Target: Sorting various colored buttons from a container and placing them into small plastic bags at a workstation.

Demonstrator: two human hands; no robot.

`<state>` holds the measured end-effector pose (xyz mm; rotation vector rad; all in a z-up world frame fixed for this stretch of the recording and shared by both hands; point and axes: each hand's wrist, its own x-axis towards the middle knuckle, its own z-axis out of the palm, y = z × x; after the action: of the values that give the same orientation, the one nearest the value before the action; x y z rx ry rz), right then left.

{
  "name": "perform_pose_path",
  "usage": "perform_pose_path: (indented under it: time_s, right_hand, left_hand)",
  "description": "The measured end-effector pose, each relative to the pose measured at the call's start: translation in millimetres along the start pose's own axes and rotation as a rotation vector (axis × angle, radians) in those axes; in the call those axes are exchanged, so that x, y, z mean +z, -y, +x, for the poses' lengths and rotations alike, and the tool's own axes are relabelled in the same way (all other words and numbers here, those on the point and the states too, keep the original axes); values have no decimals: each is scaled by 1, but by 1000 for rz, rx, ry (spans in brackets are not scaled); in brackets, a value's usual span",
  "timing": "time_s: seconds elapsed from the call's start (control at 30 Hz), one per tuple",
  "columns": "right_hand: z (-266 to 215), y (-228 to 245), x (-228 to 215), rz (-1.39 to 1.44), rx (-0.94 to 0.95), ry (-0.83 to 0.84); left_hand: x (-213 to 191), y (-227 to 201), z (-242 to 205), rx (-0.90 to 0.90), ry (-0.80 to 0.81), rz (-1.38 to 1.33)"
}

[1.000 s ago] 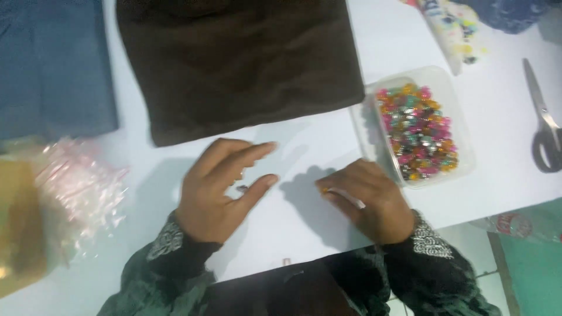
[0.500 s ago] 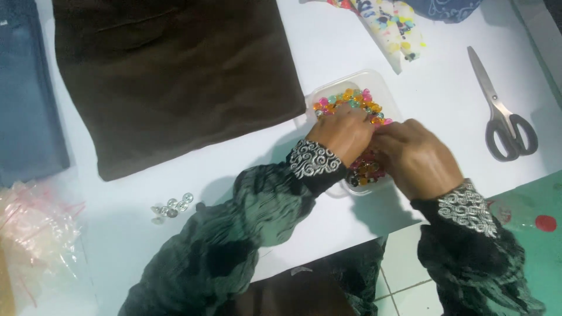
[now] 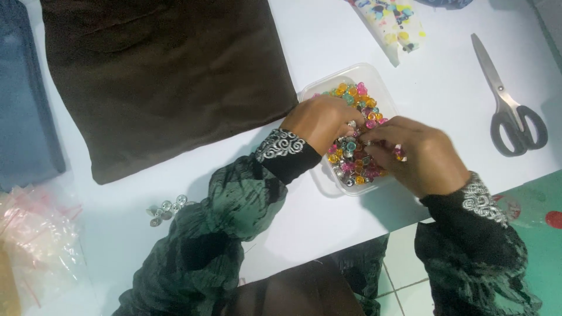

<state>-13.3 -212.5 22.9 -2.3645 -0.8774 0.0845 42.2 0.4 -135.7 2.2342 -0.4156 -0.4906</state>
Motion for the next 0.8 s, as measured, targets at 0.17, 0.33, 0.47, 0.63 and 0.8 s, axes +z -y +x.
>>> perform_pose_path:
  time_s: [0.17,0.33,0.47,0.63,0.8]
  right_hand:
    - [-2,31,-21,225,232,-106]
    - [-5,35,-19,585,541,-148]
    - [-6,31,-15,674,450,-179]
    - [1,27,-13,525,358,-152]
    - [17,-3,11,-294,-252,-91]
  left_hand:
    - [-79,-93,-57,348,-201,-12]
    - [-85,-108,-74,292,-241,-121]
    - [-93,-119,-83,273,-269,-188]
    - [-87,-109,-74,234,-281,-148]
    - [-33,-63,-29,261,-287,633]
